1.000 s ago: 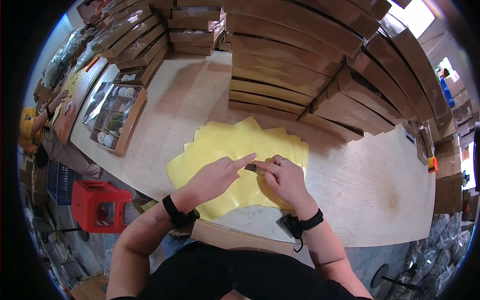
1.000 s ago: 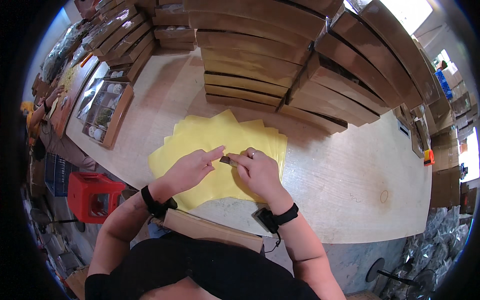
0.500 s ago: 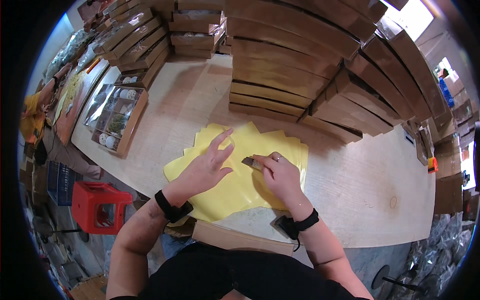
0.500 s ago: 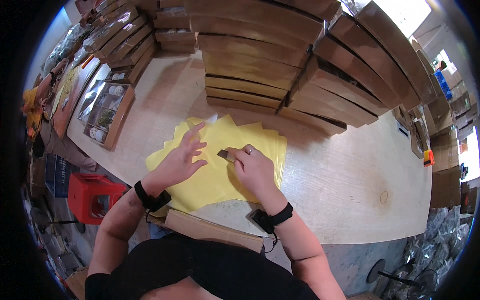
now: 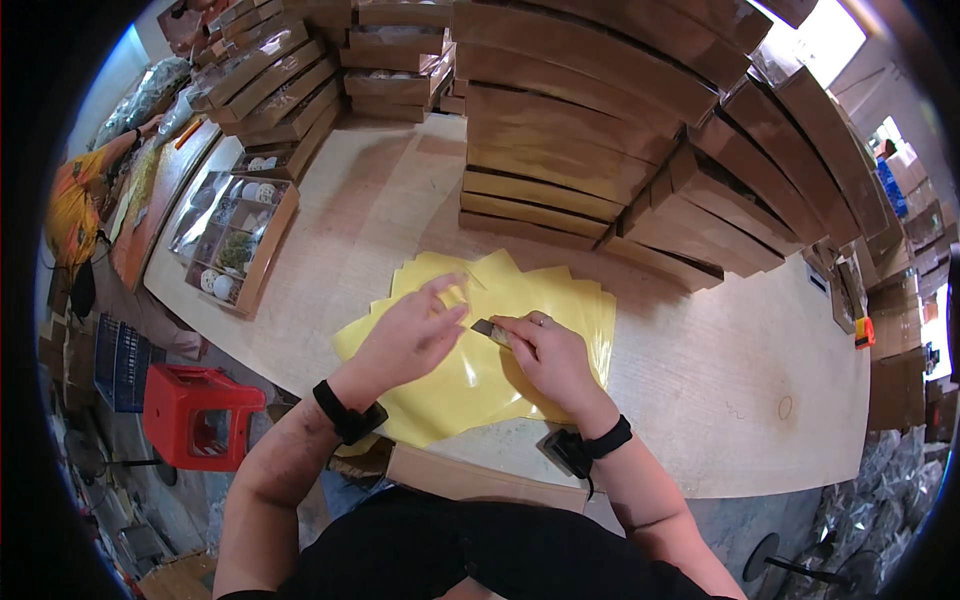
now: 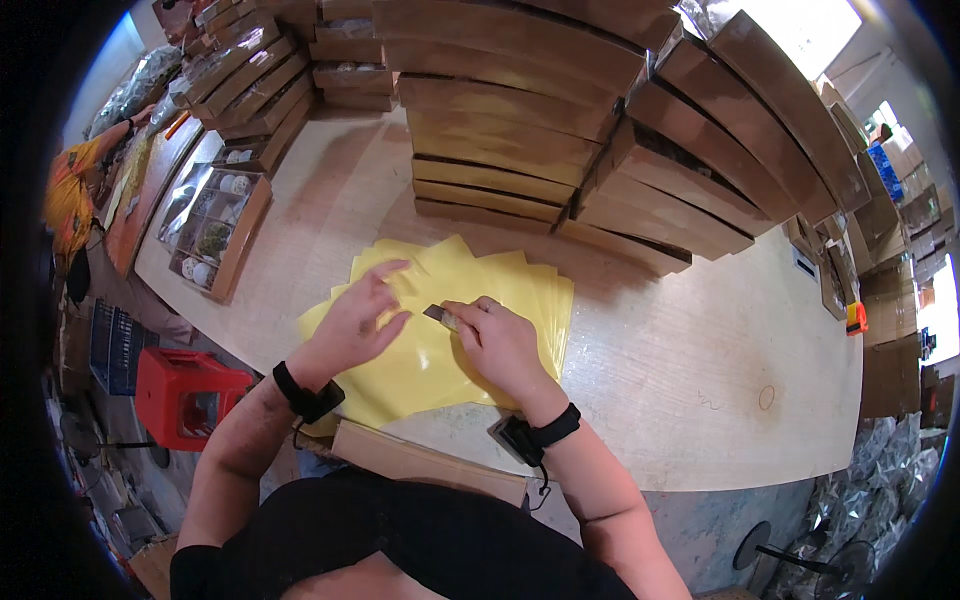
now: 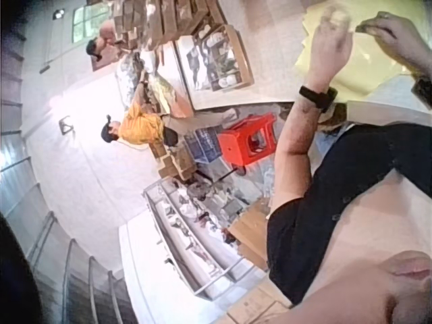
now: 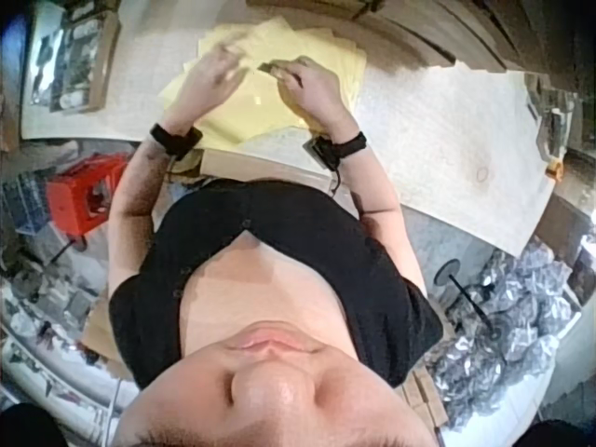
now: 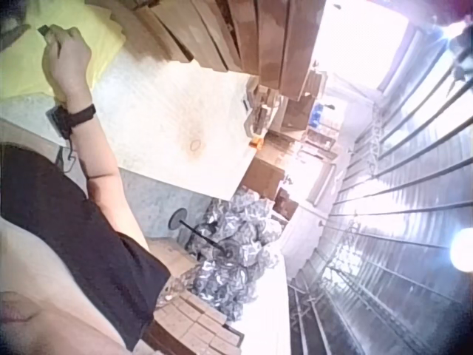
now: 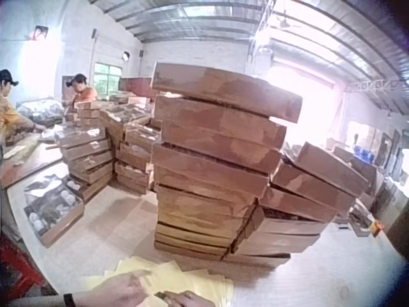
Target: The person tapes the seams of small cardboard boxes containing assorted items using a roll of clear packing tape. They repeatedly pull tape, press it onto the box edges, and tear it off by hand, then place the sealed boxes onto a stack on the table.
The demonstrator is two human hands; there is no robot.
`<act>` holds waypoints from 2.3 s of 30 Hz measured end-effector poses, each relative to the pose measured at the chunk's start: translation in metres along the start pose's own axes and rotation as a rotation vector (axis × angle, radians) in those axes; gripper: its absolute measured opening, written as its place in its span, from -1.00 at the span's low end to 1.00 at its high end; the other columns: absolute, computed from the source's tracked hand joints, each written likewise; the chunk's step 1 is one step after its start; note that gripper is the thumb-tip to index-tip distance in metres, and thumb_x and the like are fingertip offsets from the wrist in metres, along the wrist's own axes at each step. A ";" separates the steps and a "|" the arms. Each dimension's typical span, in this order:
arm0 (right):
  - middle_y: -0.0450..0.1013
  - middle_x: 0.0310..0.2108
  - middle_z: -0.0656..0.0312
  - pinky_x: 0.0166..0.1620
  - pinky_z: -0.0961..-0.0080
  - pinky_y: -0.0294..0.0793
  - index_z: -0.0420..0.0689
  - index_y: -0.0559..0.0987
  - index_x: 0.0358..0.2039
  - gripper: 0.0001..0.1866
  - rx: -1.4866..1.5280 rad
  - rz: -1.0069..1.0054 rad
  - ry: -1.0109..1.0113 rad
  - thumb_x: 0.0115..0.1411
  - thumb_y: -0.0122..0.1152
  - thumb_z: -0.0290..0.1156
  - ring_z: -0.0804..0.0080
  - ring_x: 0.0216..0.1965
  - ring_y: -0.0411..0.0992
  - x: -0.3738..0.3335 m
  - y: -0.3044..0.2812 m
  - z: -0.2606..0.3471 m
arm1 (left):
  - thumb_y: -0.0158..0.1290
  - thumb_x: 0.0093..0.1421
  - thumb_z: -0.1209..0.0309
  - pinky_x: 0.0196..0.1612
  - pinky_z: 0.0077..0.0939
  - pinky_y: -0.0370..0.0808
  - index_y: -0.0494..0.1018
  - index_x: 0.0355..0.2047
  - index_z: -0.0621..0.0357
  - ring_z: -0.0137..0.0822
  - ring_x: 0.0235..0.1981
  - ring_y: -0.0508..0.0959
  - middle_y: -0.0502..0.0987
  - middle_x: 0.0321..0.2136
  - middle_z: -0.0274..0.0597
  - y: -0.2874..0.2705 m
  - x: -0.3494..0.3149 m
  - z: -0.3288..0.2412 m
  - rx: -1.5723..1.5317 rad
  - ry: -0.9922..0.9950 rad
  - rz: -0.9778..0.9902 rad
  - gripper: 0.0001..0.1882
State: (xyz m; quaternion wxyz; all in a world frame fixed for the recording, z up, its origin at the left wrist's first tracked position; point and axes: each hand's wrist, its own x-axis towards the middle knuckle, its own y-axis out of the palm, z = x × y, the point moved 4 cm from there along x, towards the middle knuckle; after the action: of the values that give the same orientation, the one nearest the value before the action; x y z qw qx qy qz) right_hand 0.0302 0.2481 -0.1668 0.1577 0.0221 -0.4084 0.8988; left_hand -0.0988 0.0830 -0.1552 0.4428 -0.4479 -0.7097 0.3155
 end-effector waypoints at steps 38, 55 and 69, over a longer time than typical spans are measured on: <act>0.51 -0.33 0.11 -0.24 0.25 0.51 0.00 0.60 -0.03 -0.68 0.120 -0.070 0.018 0.32 0.06 -0.15 0.09 -0.29 0.50 0.021 0.030 0.000 | 0.32 0.07 0.38 -0.10 -0.26 0.63 -0.19 0.37 -0.13 0.07 0.03 0.51 -0.22 0.39 0.22 0.002 0.024 0.028 -0.184 0.008 0.117 0.04; 0.50 -0.33 0.13 -0.22 0.26 0.50 0.04 0.61 -0.04 -0.69 0.151 -0.116 0.048 0.30 0.08 -0.16 0.10 -0.28 0.50 0.021 0.032 -0.002 | 0.16 0.08 0.62 0.14 -0.23 0.52 -0.20 0.37 0.14 0.07 0.19 0.37 -0.27 0.40 0.13 -0.003 0.031 0.029 -0.207 -0.074 0.170 -0.04; 0.52 -0.32 0.08 -0.20 0.26 0.49 0.00 0.63 -0.05 -0.65 0.141 -0.076 0.062 0.31 0.05 -0.10 0.08 -0.27 0.50 0.021 0.033 -0.004 | 0.09 0.10 0.59 0.16 -0.31 0.51 -0.03 0.32 0.46 0.02 0.20 0.39 -0.22 0.38 0.08 0.010 0.033 0.033 -0.364 -0.080 0.084 -0.19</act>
State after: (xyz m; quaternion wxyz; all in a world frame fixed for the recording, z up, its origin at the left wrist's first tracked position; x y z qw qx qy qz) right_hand 0.0008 0.2368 -0.1901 0.2025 0.0206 -0.3380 0.9189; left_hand -0.1322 0.1155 -0.1653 0.3126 -0.5369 -0.7528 0.2175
